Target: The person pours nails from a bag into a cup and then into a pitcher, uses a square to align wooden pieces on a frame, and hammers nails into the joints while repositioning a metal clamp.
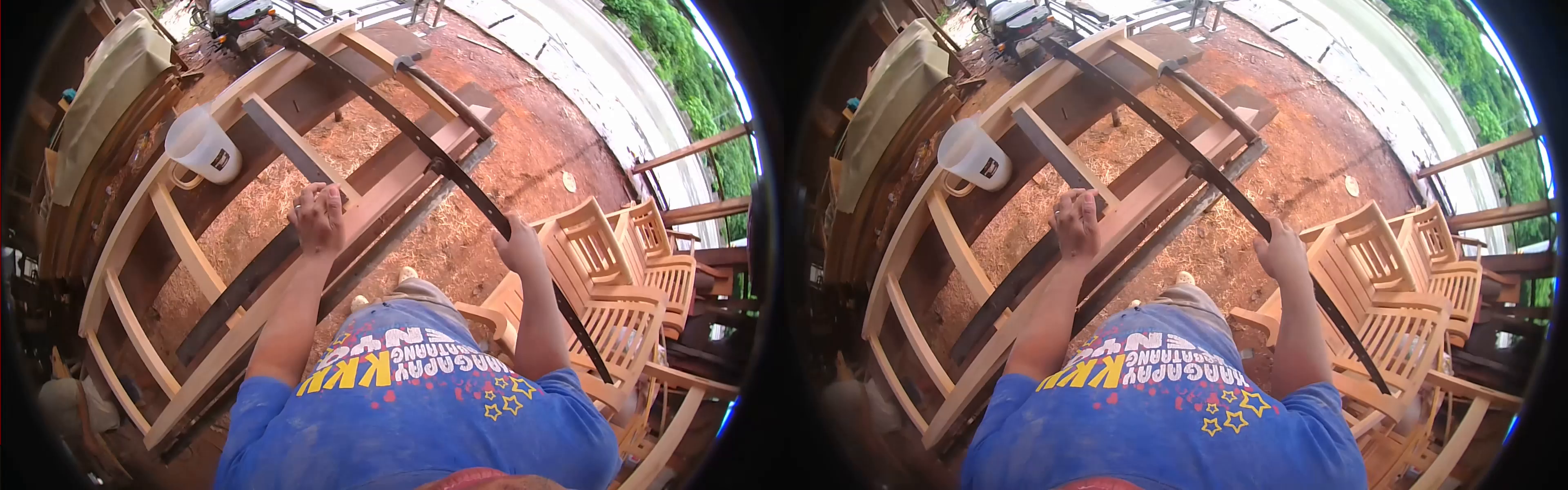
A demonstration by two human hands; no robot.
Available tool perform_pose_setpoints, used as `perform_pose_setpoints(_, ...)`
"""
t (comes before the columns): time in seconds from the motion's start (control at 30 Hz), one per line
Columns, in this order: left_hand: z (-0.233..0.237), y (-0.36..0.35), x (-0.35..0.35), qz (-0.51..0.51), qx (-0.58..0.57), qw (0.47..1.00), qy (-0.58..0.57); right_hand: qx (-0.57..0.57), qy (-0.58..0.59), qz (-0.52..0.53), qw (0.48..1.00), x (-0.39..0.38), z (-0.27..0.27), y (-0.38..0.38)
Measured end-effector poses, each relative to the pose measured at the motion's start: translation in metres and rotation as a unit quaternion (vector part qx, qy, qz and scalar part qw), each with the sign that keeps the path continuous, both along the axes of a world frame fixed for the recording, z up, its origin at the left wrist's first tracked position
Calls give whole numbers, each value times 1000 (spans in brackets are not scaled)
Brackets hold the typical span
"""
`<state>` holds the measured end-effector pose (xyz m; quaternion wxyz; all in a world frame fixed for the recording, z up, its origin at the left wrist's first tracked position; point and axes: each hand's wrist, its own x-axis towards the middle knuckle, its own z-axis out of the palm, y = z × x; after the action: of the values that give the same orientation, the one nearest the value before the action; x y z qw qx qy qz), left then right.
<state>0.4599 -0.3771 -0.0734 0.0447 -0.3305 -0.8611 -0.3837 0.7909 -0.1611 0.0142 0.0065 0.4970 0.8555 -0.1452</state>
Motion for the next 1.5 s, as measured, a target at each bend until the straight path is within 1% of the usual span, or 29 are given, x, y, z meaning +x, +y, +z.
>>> perform_pose_setpoints(0.03, -2, 1, 0, -10, 3, 1000, 2, 2, 4, -3, 1000, 3, -3, 1)
perform_pose_setpoints(0.1, -7, 1, -2, -11, 14, 1000, 10, 1, -26, -21, 999, 20, -15, 5)
perform_pose_setpoints(0.13, -2, 1, 0, -17, 20, 1000, 17, 2, -41, -22, 999, 27, -20, 6)
perform_pose_setpoints(0.2, -7, 1, -1, -20, 19, 999, 16, 1, -10, -31, 999, 32, -22, 4)
perform_pose_setpoints(0.27, -4, 4, -6, -16, 18, 1000, 20, 39, 17, -7, 999, 36, -34, 7)
perform_pose_setpoints(0.33, 0, 3, -1, -6, 11, 1000, 16, 30, -9, -11, 999, 31, -31, 8)
perform_pose_setpoints(0.37, 0, 1, 2, -3, 10, 999, 31, 25, -29, -14, 999, 27, -26, 10)
perform_pose_setpoints(0.43, 5, 4, 2, 0, 7, 998, 58, -35, -71, -17, 997, 12, -12, 16)
perform_pose_setpoints(0.47, 3, 6, 3, 18, -10, 995, 97, -65, -96, -24, 993, 8, -8, 18)
perform_pose_setpoints(0.53, 6, 8, 8, 42, 32, 989, 140, -22, -35, 51, 998, 10, -19, 26)
perform_pose_setpoints(0.57, 7, 7, 10, 31, 37, 989, 142, -3, 1, 86, 996, 8, -23, 31)
perform_pose_setpoints(0.63, 31, 8, 19, 21, 49, 982, 182, 118, 125, 176, 969, -13, -22, 28)
perform_pose_setpoints(0.67, 46, 12, 25, 7, 38, 986, 161, 90, 176, 197, 960, -27, -15, 25)
perform_pose_setpoints(0.7, 65, 18, 35, -11, 26, 990, 135, 59, 222, 213, 949, -42, 3, 14)
perform_pose_setpoints(0.73, 83, 23, 44, -31, 15, 993, 110, -10, 278, 237, 931, -57, 20, 0)
perform_pose_setpoints(0.77, 101, 26, 52, -30, -14, 991, 128, -76, 333, 256, 904, -72, 36, -13)
perform_pose_setpoints(0.83, 136, 34, 73, -27, -70, 983, 166, -28, 379, 396, 836, -92, 61, -31)
perform_pose_setpoints(0.9, 153, 37, 88, -39, -70, 982, 171, -26, 412, 480, 774, -103, 79, -42)
perform_pose_setpoints(0.93, 159, 38, 95, -39, -66, 981, 178, -57, 433, 498, 749, -106, 81, -43)
perform_pose_setpoints(1.0, 169, 36, 105, -43, -54, 980, 185, -52, 425, 516, 742, -104, 89, -42)
perform_pose_setpoints(1.17, 179, 35, 124, -27, -65, 982, 175, -75, 430, 538, 721, -96, 85, -33)
perform_pose_setpoints(1.3, 179, 37, 134, -20, -44, 985, 165, -73, 440, 547, 708, -92, 90, -32)
perform_pose_setpoints(1.4, 187, 38, 141, -22, -36, 989, 145, -78, 445, 540, 711, -90, 90, -31)
perform_pose_setpoints(1.5, 186, 40, 144, -16, -52, 985, 161, -82, 437, 536, 717, -86, 92, -30)
